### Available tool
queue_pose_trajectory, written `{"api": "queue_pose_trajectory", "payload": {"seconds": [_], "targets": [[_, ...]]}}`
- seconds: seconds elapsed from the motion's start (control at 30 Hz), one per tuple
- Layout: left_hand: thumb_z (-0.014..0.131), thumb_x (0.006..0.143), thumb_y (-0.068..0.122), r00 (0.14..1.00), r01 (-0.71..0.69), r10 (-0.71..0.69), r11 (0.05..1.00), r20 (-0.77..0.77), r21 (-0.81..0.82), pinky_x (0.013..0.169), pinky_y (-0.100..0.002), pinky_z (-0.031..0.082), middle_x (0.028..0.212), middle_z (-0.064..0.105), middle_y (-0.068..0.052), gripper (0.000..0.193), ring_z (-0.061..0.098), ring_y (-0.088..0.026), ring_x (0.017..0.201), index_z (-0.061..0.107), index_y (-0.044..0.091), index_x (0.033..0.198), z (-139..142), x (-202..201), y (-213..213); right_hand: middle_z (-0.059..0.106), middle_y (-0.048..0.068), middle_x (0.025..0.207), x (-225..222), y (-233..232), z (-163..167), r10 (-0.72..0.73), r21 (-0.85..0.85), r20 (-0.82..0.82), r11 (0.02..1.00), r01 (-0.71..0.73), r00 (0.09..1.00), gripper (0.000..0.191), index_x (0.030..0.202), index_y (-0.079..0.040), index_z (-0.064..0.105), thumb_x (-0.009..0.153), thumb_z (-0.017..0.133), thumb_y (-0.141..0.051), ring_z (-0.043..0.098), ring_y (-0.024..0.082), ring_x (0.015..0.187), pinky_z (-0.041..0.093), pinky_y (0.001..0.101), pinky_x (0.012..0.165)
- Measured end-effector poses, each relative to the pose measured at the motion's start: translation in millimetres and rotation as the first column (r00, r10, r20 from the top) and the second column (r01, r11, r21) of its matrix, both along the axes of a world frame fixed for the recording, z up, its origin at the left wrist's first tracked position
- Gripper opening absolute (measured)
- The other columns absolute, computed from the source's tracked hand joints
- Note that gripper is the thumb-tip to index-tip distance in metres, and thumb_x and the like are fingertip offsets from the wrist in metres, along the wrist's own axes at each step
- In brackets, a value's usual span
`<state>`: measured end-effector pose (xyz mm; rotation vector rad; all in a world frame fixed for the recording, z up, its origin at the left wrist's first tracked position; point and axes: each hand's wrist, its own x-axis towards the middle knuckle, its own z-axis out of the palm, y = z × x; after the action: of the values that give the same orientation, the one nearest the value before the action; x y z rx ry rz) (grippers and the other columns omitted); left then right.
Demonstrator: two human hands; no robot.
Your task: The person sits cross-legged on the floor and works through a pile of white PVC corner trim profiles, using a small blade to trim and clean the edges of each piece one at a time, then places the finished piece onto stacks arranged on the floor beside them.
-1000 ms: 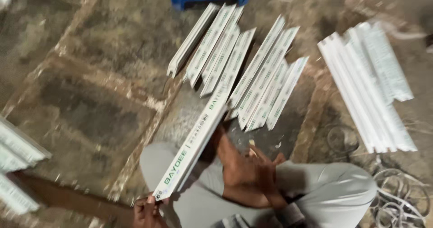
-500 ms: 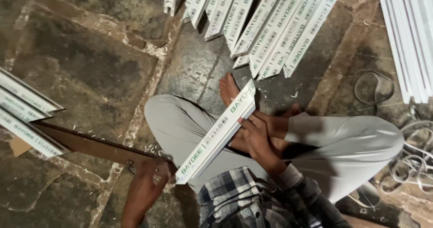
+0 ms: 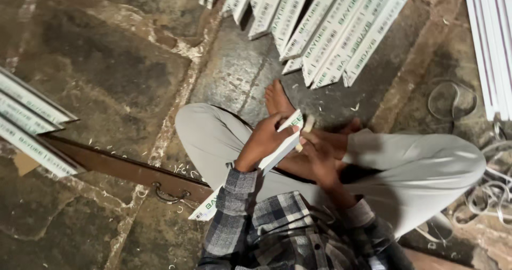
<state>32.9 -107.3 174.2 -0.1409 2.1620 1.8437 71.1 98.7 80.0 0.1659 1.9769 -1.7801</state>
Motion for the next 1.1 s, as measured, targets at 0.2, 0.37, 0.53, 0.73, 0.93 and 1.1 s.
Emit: {"api": "queue_pose_trajectory", "payload": {"seconds": [0.2, 0.37, 0.53, 0.73, 0.93, 1.1], "targets": [[0.071, 0.094, 0.027, 0.986, -0.135, 0.128, 0.989, 0.106, 0.059, 0.078, -0.029, 0.056, 0.101, 0.077, -0.011, 0.04, 0.07, -0.013, 0.088, 0.068, -0.001, 0.122, -38, 6, -8, 0.069, 0.009, 0.121, 6, 32, 20, 0.09, 0.273, -0.383, 0.962, 0.019, 0.919, 0.045, 0.139, 0.004, 0.06, 0.095, 0.052, -0.001, 0.063, 0.015, 0.101, 0.051, 0.0301, 0.087], [0.07, 0.094, 0.024, 0.977, -0.157, 0.123, 0.968, 0.176, 0.194, 0.078, -0.031, 0.056, 0.103, 0.076, -0.013, 0.036, 0.069, -0.015, 0.089, 0.07, -0.001, 0.12, -53, -1, -2, 0.066, 0.007, 0.099, 15, 10, 40, 0.009, -0.027, -0.119, 1.0, -0.012, 0.993, 0.056, 0.15, -0.002, 0.049, 0.095, 0.06, -0.005, 0.065, 0.011, 0.073, 0.055, 0.0287, 0.066], [0.068, 0.092, 0.026, 0.997, -0.064, 0.065, 0.998, 0.035, -0.01, 0.084, -0.034, 0.056, 0.106, 0.077, -0.016, 0.038, 0.075, -0.023, 0.095, 0.069, 0.001, 0.121, -52, -3, -5, 0.07, 0.007, 0.105, 18, -9, 46, 0.068, 0.072, -0.222, 0.996, -0.053, 0.973, 0.07, 0.157, -0.007, 0.036, 0.094, 0.065, -0.01, 0.067, 0.008, 0.078, 0.056, 0.0259, 0.062], [0.063, 0.096, 0.038, 0.999, 0.028, -0.021, 0.989, 0.049, -0.144, 0.08, -0.038, 0.056, 0.102, 0.076, -0.018, 0.04, 0.074, -0.031, 0.093, 0.072, 0.004, 0.115, -35, 1, -14, 0.07, 0.018, 0.094, 16, -11, 43, 0.18, 0.376, -0.304, 0.925, -0.056, 0.936, 0.073, 0.16, -0.013, 0.039, 0.094, 0.068, -0.019, 0.067, 0.025, 0.073, 0.056, 0.0359, 0.064], [0.062, 0.096, 0.041, 0.997, 0.029, -0.014, 0.982, 0.082, -0.187, 0.075, -0.04, 0.055, 0.096, 0.075, -0.019, 0.039, 0.074, -0.034, 0.089, 0.073, 0.007, 0.111, -40, 7, -17, 0.065, 0.018, 0.08, 20, -8, 38, 0.274, 0.483, -0.453, 0.875, -0.024, 0.849, 0.019, 0.099, -0.004, 0.063, 0.096, 0.076, -0.017, 0.064, 0.033, 0.07, 0.055, 0.0417, 0.069], [0.061, 0.093, 0.037, 0.996, 0.0, 0.015, 0.986, 0.087, -0.167, 0.075, -0.039, 0.057, 0.096, 0.075, -0.019, 0.037, 0.076, -0.033, 0.086, 0.074, 0.009, 0.114, -40, 8, -16, 0.059, 0.019, 0.061, 14, -15, 62, 0.388, 0.665, -0.277, 0.738, -0.116, 0.879, 0.041, 0.139, -0.006, 0.069, 0.098, 0.069, -0.013, 0.06, 0.036, 0.051, 0.048, 0.0441, 0.052]]}}
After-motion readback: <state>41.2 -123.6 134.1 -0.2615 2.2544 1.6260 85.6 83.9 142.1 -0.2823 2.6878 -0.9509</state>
